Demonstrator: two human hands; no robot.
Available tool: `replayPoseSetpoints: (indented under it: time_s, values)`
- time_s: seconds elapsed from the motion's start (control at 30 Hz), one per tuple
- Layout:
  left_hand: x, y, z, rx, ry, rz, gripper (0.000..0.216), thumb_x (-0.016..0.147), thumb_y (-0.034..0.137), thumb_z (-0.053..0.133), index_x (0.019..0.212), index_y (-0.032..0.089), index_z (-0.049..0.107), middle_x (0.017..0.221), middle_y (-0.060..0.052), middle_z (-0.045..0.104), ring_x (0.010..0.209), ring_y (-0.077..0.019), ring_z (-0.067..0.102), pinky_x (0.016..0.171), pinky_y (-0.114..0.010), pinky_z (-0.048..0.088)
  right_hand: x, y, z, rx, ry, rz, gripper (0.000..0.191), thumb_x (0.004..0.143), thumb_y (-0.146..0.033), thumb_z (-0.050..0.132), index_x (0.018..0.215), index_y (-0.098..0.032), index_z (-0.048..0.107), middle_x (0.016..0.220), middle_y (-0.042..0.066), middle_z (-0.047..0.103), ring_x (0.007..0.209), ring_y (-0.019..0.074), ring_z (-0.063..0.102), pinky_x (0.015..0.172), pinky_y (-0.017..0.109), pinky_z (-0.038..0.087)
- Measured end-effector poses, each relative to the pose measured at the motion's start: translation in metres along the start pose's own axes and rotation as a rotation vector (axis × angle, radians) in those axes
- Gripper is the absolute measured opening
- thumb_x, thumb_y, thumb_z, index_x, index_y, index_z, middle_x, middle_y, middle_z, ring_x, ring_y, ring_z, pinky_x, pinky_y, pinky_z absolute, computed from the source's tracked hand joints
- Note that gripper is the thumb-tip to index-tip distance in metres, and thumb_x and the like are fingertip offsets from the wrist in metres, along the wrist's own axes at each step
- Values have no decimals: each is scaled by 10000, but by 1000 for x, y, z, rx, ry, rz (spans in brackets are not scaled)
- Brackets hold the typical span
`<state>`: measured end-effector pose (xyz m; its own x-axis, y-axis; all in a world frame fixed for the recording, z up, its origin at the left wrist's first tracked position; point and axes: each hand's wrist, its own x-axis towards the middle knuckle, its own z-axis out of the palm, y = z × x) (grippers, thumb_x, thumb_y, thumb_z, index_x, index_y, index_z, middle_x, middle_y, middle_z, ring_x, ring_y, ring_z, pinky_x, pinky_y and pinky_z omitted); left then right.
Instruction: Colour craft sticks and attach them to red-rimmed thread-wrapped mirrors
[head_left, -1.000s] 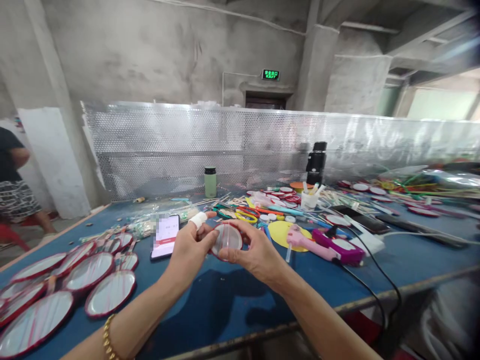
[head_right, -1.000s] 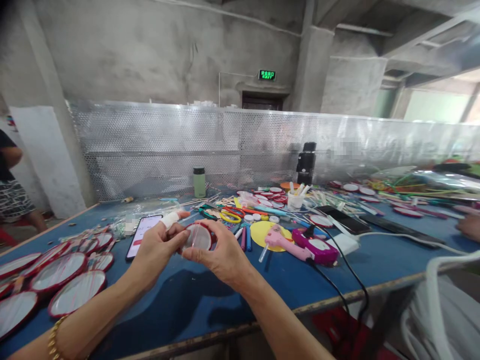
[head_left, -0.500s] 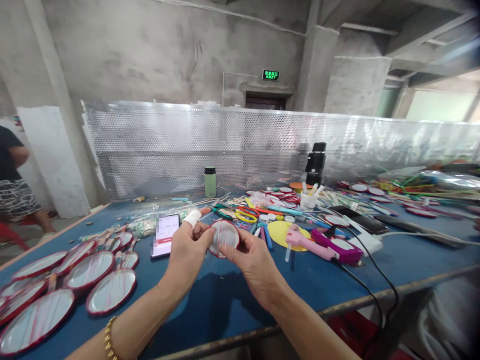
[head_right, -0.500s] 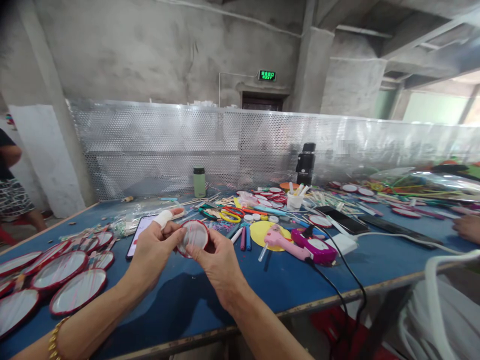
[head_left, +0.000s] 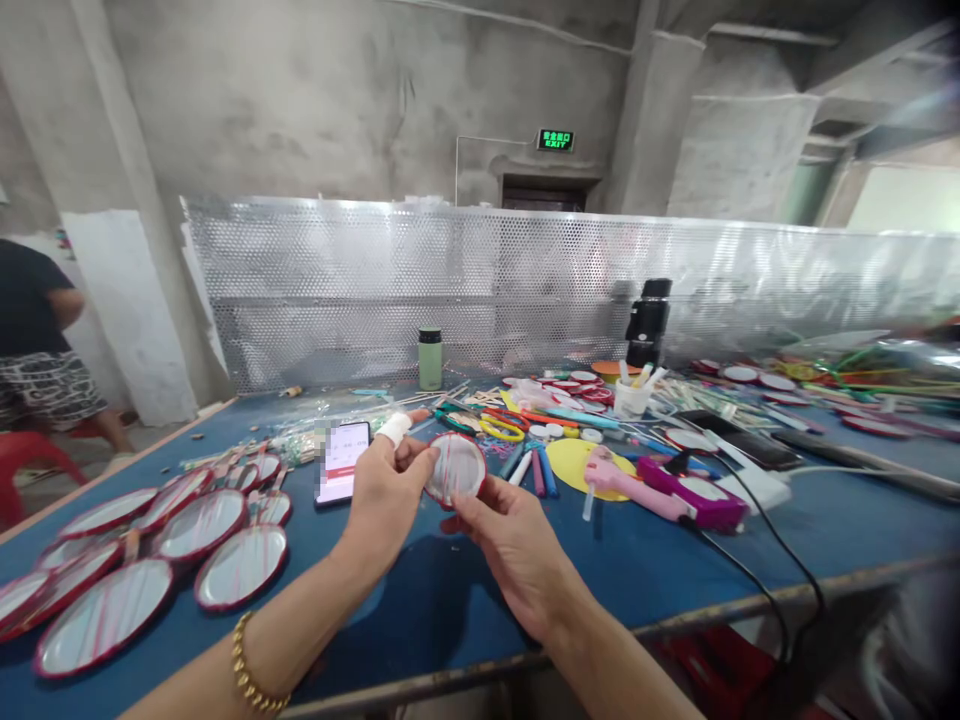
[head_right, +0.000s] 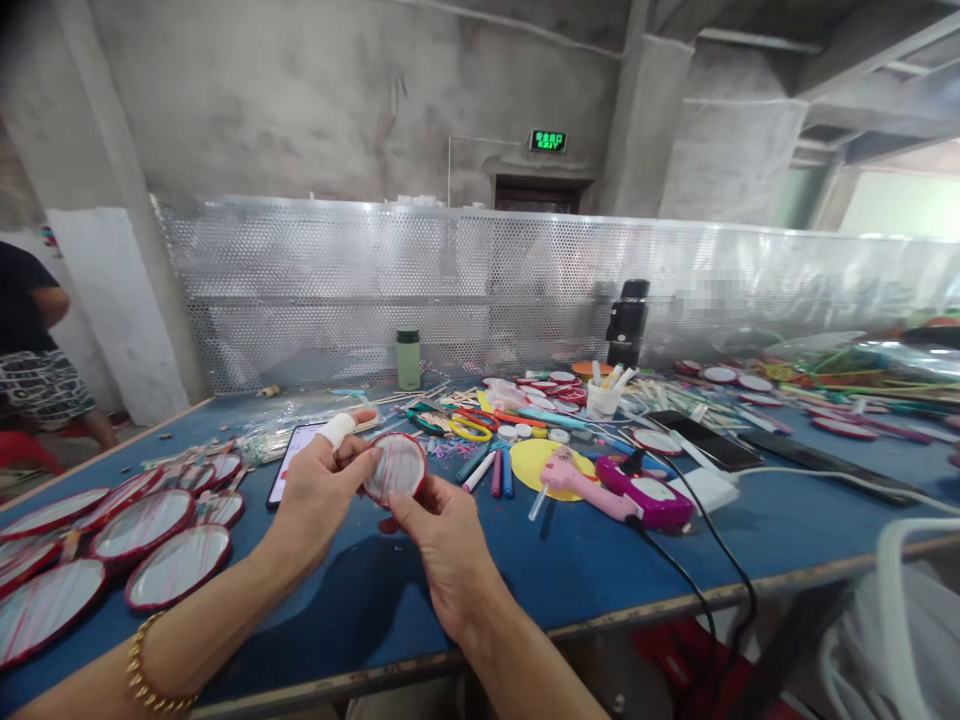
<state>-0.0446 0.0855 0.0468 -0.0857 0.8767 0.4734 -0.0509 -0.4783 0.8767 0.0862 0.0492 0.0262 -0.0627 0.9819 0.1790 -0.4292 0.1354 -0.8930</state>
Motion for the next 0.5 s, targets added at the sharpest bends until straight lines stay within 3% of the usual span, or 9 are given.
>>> replayPoseSetpoints:
  time_s: [0.3, 0.5]
  values:
    - [1, -4, -4, 5, 15, 1, 453, 810, 269, 682, 1234, 154, 569, 605, 109, 419, 563, -102, 407, 540, -224, 372, -9, -2, 9, 178, -28, 20, 385, 620, -159, 810, 1003, -172, 769, 988, 51, 746, 973, 190, 621, 924, 300, 450]
    - [0, -4, -3, 12, 23, -4, 433, 817, 264, 675, 1220, 146, 569, 607, 108, 410, 559, -101, 395, 538, -228, 368, -10, 0, 8, 232, 2, 50, 356, 619, -116, 760, 971, -166, 761, 992, 55, 742, 915, 180, 627, 977, 333, 437]
